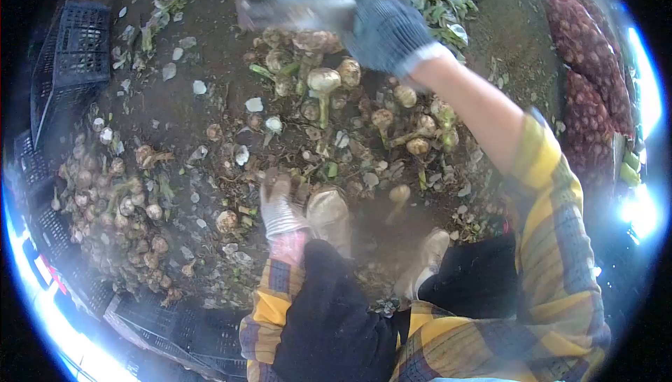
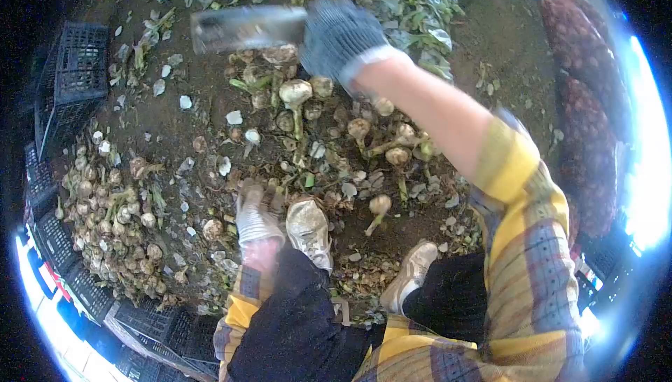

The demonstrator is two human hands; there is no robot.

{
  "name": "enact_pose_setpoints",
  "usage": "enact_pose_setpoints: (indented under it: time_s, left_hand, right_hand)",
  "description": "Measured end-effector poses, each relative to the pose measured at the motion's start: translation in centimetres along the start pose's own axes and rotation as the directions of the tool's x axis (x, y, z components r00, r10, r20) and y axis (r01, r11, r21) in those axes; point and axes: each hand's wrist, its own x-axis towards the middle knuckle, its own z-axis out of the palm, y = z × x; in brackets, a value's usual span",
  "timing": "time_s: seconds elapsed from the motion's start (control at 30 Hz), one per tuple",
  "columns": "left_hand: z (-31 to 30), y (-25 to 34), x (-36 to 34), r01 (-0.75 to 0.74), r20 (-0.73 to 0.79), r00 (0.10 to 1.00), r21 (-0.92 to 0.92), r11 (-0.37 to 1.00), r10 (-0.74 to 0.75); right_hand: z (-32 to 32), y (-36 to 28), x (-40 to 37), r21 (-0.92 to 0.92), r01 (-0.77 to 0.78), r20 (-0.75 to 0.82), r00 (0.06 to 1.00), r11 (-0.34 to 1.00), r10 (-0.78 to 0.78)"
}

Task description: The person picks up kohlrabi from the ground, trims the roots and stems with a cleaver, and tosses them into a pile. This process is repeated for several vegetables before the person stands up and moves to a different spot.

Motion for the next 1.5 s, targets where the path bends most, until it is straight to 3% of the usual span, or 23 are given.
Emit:
enact_pose_setpoints:
  time_s: [0.03,0.13,0.2,0.23,0.3,0.37,0.43,0.57,0.63,0.73,0.83,0.9,0.93,0.97,1.0,1.03,1.07,1.1,1.17,1.27,1.37,1.47,1.5]
  left_hand:
    - [-0.3,-0.3,0.2,0.009,0.027,1.0,-0.004,1.0,-0.009]
    - [-0.7,-0.8,0.3,0.032,0.073,0.997,-0.019,0.999,-0.03]
    - [-1.0,-0.8,0.5,0.039,0.062,0.997,-0.042,0.998,-0.037]
    - [-1.0,-0.8,0.7,0.045,0.058,0.997,-0.054,0.998,-0.042]
    - [-0.5,-0.4,0.8,0.03,0.059,0.998,-0.015,0.999,-0.029]
    - [-0.1,-0.1,1.1,0.046,0.076,0.996,-0.046,0.998,-0.042]
    - [-0.1,-0.6,1.6,0.027,0.105,0.994,-0.009,1.0,-0.026]
    - [1.1,-0.7,0.9,0.09,0.109,0.99,-0.048,0.995,-0.085]
    - [0.8,-0.9,0.8,0.12,0.077,0.99,-0.015,0.993,-0.119]
    - [0.2,-1.3,0.9,0.038,0.068,0.997,-0.005,0.999,-0.038]
    - [-0.4,-1.1,1.0,0.036,0.051,0.998,0.021,0.999,-0.037]
    - [-0.2,-1.1,0.6,0.059,0.072,0.996,0.014,0.998,-0.06]
    - [0.2,-0.9,0.2,0.07,0.078,0.994,0.021,0.997,-0.071]
    - [0.5,-0.7,0.1,0.078,0.083,0.993,0.027,0.997,-0.08]
    - [-0.4,-1.5,1.0,0.108,0.073,0.991,0.027,0.994,-0.11]
    - [-0.7,-1.4,0.9,0.09,0.081,0.993,0.018,0.996,-0.091]
    - [-0.9,-1.4,0.7,0.069,0.087,0.994,0.009,0.998,-0.07]
    - [-1.1,-1.5,0.6,0.05,0.092,0.994,0.002,0.999,-0.05]
    - [-1.8,-1.4,0.4,0.067,0.063,0.996,-0.041,0.997,-0.065]
    - [-2.8,-1.5,0.8,0.057,0.048,0.997,-0.026,0.998,-0.056]
    - [-2.5,-1.6,1.2,0.053,0.043,0.998,-0.021,0.998,-0.052]
    - [-1.1,-0.7,0.5,0.072,0.046,0.996,0.001,0.997,-0.072]
    - [-0.9,-0.6,0.3,0.082,0.044,0.996,0.013,0.997,-0.082]
  right_hand:
    - [1.5,-0.1,2.7,-0.132,0.098,-0.198,0.972,0.986,-0.124]
    - [3.0,-0.4,8.3,-0.132,-0.003,0.077,0.997,0.991,0.013]
    - [5.3,-0.1,10.0,-0.069,-0.132,0.359,0.922,0.989,0.148]
    - [6.4,0.0,9.6,-0.045,-0.176,0.37,0.912,0.983,0.18]
    - [6.8,0.5,7.8,-0.01,-0.266,0.392,0.886,0.964,0.248]
    - [4.7,-0.2,4.7,-0.155,-0.141,0.452,0.87,0.978,0.197]
    - [4.4,0.5,1.5,-0.012,-0.302,0.546,0.796,0.953,0.259]
    - [4.0,1.0,-6.9,-0.024,-0.218,0.456,0.866,0.976,0.204]
    - [3.0,0.7,-10.6,-0.028,-0.209,0.602,0.777,0.977,0.184]
    - [1.2,-0.2,-13.4,-0.132,-0.07,0.819,0.555,0.989,0.149]
    - [-1.8,-1.2,-11.4,-0.03,-0.229,0.727,0.663,0.973,0.178]
    - [-2.0,-3.2,-8.1,0.067,-0.245,0.501,0.846,0.967,0.18]
    - [-1.4,-3.9,-5.6,0.064,-0.218,0.512,0.845,0.974,0.156]
    - [-0.8,-4.7,-3.6,0.056,-0.074,0.497,0.867,0.996,0.036]
    - [2.6,-4.4,-2.0,-0.05,0.11,0.34,0.936,0.993,-0.086]
    - [3.9,-5.9,0.5,-0.101,0.102,0.408,0.912,0.99,-0.052]
    - [4.7,-7.4,2.0,-0.087,0.178,0.377,0.916,0.98,-0.133]
    - [7.0,-8.3,2.9,-0.078,0.155,0.321,0.939,0.985,-0.122]
    - [9.4,-9.9,4.8,-0.041,0.053,0.422,0.906,0.998,-0.031]
    - [9.1,-9.9,4.3,-0.144,0.133,0.57,0.821,0.981,-0.028]
    - [5.8,-9.7,1.1,-0.056,0.165,0.862,0.506,0.985,-0.036]
    - [7.6,-8.0,-3.7,-0.048,0.202,0.9,0.434,0.978,-0.045]
    - [4.5,-8.6,-3.9,-0.041,0.203,0.925,0.378,0.978,-0.04]
